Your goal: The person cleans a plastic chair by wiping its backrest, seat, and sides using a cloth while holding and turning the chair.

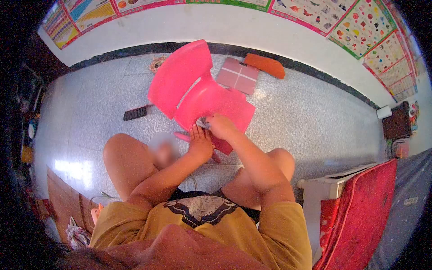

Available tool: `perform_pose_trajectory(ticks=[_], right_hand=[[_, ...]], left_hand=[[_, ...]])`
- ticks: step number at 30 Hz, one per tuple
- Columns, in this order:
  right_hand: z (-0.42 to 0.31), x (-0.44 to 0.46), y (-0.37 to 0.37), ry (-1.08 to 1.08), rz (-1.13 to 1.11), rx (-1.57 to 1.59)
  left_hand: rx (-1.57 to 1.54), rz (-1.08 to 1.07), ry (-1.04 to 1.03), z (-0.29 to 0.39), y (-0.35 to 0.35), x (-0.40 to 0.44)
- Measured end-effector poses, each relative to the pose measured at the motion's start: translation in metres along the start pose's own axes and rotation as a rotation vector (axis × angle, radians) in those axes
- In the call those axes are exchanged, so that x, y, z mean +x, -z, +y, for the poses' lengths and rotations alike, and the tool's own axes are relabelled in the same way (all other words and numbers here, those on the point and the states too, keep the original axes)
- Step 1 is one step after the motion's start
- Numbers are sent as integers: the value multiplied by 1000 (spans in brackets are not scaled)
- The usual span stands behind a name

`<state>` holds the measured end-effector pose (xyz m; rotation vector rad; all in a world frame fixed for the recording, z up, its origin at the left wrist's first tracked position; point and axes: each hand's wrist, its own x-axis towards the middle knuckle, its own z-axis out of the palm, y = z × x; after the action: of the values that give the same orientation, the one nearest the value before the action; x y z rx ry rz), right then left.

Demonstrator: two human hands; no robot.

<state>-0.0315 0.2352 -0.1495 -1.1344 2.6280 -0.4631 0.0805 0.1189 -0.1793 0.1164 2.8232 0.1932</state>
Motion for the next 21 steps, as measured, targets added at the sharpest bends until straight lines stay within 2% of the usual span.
perform_pose_trajectory(ticks=[3,5,8,11,14,16,19,21], right_hand=[[12,-1,22,-251,37,-67],[40,3,23,-358,164,-198],[61,-9,35,-471,360,-163],[66,-10,30,-569,227,-206],[50,-2,16,-434,165,-296],[30,0,5,-366,44,-204],[5,-2,-4,-158,-21,-77],[-2,-3,-5,-80,41,-43]], left_hand=[[-15,4,2,0,3,-1],[-30,15,4,0,2,-1],[-38,13,1,0,1,-1],[-44,-1,-2,0,8,-3],[-46,25,-9,0,5,-2],[-27,103,-21,-1,-6,0],[-44,99,-22,-2,-8,1],[-19,78,-12,-2,-10,3]])
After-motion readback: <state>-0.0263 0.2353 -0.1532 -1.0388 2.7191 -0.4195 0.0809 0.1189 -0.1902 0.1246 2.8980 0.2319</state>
